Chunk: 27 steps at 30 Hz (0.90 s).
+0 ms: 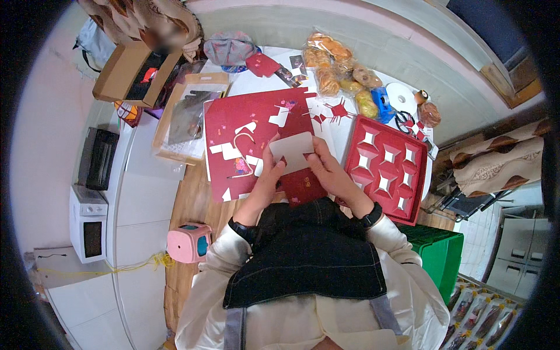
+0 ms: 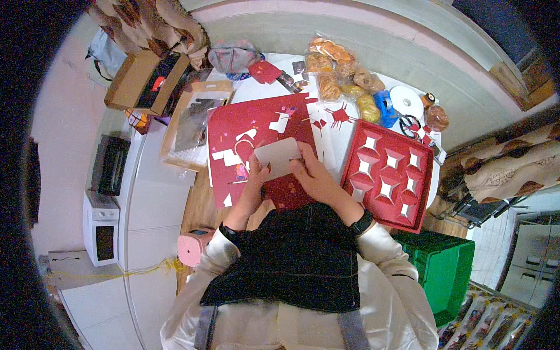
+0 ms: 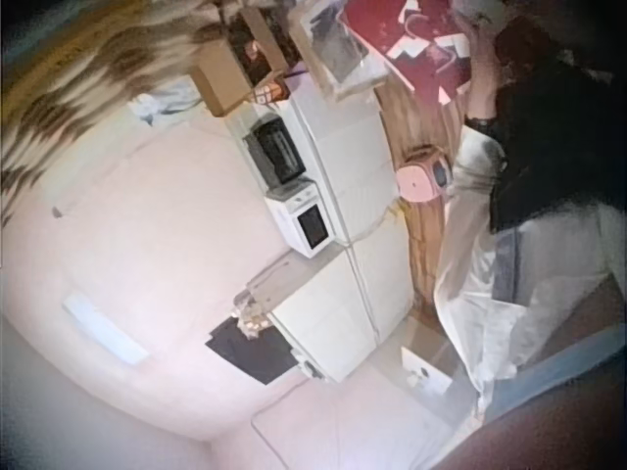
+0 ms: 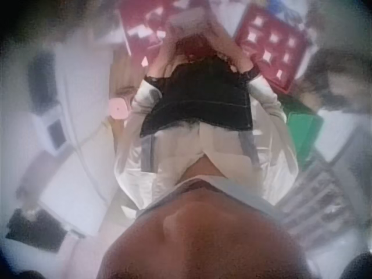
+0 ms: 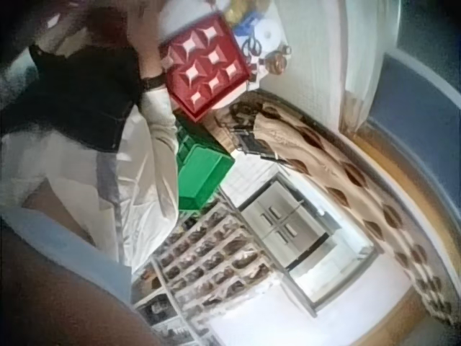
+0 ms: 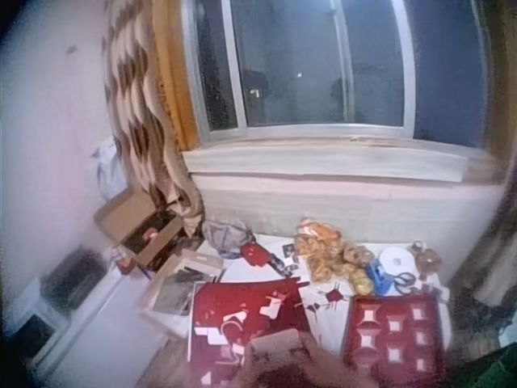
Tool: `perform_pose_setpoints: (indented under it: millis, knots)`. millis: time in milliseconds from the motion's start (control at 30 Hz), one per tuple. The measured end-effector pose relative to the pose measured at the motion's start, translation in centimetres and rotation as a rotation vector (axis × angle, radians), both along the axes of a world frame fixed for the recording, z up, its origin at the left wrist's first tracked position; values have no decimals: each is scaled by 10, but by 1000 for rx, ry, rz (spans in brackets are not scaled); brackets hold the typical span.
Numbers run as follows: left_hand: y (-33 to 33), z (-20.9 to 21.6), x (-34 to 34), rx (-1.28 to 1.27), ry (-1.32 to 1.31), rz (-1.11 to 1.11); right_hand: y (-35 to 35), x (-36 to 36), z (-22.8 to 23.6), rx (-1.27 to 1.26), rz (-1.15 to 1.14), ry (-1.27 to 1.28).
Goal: The person folds flat red paper pieces into small rectangular boxes and places them into a red tray with molded compartments. The person repeats this process for several pieces, arranging the finished boxes neatly in the tray.
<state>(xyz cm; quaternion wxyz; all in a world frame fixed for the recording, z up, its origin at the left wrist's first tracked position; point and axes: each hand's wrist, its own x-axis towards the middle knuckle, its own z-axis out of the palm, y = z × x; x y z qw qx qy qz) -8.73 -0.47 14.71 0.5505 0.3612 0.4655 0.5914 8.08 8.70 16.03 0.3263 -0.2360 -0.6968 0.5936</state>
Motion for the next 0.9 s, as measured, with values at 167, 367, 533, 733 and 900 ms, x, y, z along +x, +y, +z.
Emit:
perform_pose_setpoints:
  millis: [167, 367, 533, 733, 900]
  knots:
    - [-11, 7, 10, -111, -69, -151, 2, 12, -12, -63, 33, -90]
    - [-7, -5, 7, 217, 250, -309, -7, 34, -3, -130, 24, -199]
    - [-3, -16, 14, 17, 98, -307, 1, 41, -11, -74, 119, -230]
    - [-3, -5, 11, -169, 488, -377, 4, 40, -3, 101, 51, -237]
    - [-9, -7, 10, -129, 112, -426, 10, 49, 6, -169, 230, -327]
